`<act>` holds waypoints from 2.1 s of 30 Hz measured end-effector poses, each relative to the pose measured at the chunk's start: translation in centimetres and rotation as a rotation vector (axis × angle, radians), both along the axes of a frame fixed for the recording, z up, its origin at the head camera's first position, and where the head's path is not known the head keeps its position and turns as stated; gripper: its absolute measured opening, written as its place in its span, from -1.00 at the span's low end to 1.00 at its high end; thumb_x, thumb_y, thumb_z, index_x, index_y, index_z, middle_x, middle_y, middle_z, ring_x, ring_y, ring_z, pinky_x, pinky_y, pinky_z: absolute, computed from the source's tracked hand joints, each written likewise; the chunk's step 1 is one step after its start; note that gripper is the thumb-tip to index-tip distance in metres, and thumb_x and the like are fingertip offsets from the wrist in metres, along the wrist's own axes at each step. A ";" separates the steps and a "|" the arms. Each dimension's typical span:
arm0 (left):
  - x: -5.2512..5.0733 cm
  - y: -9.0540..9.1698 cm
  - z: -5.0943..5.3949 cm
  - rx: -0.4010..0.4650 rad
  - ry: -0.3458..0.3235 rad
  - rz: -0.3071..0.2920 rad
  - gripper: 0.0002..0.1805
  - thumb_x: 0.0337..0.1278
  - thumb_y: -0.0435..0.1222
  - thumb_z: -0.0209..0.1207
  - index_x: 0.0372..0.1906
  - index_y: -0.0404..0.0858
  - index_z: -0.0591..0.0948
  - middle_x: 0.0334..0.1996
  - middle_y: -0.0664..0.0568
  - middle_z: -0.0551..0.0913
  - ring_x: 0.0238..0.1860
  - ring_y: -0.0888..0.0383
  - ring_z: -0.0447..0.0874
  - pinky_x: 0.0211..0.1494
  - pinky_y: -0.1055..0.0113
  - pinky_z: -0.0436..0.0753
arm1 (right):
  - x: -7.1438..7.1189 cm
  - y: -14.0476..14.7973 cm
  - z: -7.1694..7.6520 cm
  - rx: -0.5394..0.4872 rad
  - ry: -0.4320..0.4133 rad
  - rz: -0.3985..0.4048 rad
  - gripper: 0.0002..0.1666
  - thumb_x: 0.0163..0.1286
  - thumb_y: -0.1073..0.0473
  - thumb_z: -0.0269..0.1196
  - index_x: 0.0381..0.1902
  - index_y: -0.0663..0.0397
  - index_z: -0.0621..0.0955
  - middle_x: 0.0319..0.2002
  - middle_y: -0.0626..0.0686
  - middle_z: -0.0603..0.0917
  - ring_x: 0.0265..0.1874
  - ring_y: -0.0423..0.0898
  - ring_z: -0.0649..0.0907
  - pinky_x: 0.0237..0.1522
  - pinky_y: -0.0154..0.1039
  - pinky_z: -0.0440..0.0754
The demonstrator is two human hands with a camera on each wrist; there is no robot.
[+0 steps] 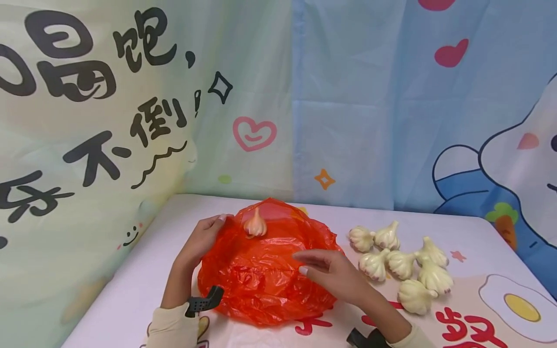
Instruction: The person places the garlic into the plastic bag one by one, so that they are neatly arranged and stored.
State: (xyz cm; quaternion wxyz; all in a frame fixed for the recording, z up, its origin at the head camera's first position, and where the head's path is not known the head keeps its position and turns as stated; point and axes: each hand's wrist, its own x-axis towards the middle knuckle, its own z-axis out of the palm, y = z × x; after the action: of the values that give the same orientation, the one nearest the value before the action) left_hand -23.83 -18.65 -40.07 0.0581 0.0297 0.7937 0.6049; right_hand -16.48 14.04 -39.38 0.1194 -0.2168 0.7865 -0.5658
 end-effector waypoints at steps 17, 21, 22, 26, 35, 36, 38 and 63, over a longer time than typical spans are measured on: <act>0.1 -0.3 0.1 0.015 0.010 -0.006 -0.51 0.48 0.01 -0.10 0.21 -0.23 0.53 0.00 -0.14 0.63 -0.03 -0.21 0.62 -0.05 0.05 0.67 | 3.1 6.9 -0.4 0.133 0.080 -0.185 -0.61 0.35 0.12 0.30 0.12 0.04 0.64 0.07 0.09 0.65 0.06 0.08 0.63 -0.13 -0.23 0.68; 0.1 -0.3 0.2 0.017 0.010 -0.001 -0.52 0.48 0.01 -0.09 0.21 -0.22 0.53 0.00 -0.14 0.63 -0.03 -0.21 0.62 -0.05 0.05 0.67 | 3.9 9.1 -0.6 0.157 0.222 -0.216 -0.63 0.35 0.18 0.30 0.11 0.04 0.64 0.03 0.02 0.68 0.00 -0.14 0.66 -0.17 -0.31 0.67; 0.2 -0.3 0.2 0.017 0.008 0.002 -0.52 0.48 0.01 -0.09 0.20 -0.22 0.54 0.00 -0.14 0.63 -0.03 -0.21 0.63 -0.06 0.06 0.67 | 4.0 9.7 -0.8 0.165 0.255 -0.234 -0.63 0.34 0.21 0.30 0.11 0.05 0.64 0.02 0.00 0.69 -0.01 -0.22 0.65 -0.19 -0.34 0.67; 0.2 -0.1 0.1 0.022 0.007 -0.008 -0.54 0.49 -0.02 -0.09 0.19 -0.23 0.54 0.00 -0.15 0.63 -0.04 -0.19 0.63 -0.07 0.05 0.68 | 4.9 12.3 -1.5 0.216 0.340 -0.382 -0.61 0.35 0.26 0.29 0.13 0.06 0.63 0.02 -0.07 0.69 -0.01 -0.45 0.58 -0.19 -0.47 0.61; 0.3 -0.2 -0.1 0.001 0.017 0.009 -0.53 0.49 0.00 -0.09 0.19 -0.23 0.55 -0.04 -0.12 0.64 -0.07 -0.18 0.64 -0.06 0.06 0.68 | 6.2 16.0 -3.2 0.326 0.203 -0.727 -0.48 0.40 0.04 0.25 0.25 0.11 0.53 0.08 0.11 0.64 -0.13 -0.65 0.45 -0.29 -0.58 0.58; 0.3 -0.2 -0.1 0.002 0.016 0.008 -0.53 0.49 0.00 -0.09 0.19 -0.23 0.55 -0.04 -0.12 0.64 -0.06 -0.19 0.64 -0.06 0.06 0.67 | 6.2 16.3 -3.4 0.333 0.189 -0.736 -0.47 0.41 0.04 0.25 0.25 0.14 0.52 0.09 0.16 0.63 -0.15 -0.65 0.46 -0.30 -0.56 0.59; 0.3 -0.2 -0.2 0.010 0.015 0.006 -0.53 0.49 0.00 -0.09 0.18 -0.24 0.55 -0.04 -0.13 0.64 -0.06 -0.20 0.63 -0.06 0.05 0.67 | 6.3 16.8 -3.8 0.337 0.153 -0.747 -0.45 0.43 0.02 0.22 0.27 0.17 0.50 0.11 0.24 0.61 -0.17 -0.64 0.47 -0.32 -0.51 0.62; 0.4 -0.3 -0.1 0.005 0.006 0.025 -0.53 0.47 0.02 -0.08 0.19 -0.20 0.55 -0.03 -0.11 0.65 -0.06 -0.18 0.65 -0.07 0.06 0.68 | 5.8 20.2 -4.9 0.412 -0.153 -0.409 -0.34 0.45 -0.09 0.15 0.41 0.07 0.38 0.23 0.32 0.47 -0.23 -0.24 0.51 -0.46 -0.33 0.55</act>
State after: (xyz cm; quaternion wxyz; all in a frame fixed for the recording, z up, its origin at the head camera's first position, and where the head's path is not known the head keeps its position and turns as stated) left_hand -23.39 -18.91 -40.21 0.0480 0.0220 0.7925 0.6076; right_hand -10.65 34.23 -44.32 0.1032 0.0184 0.9008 -0.4215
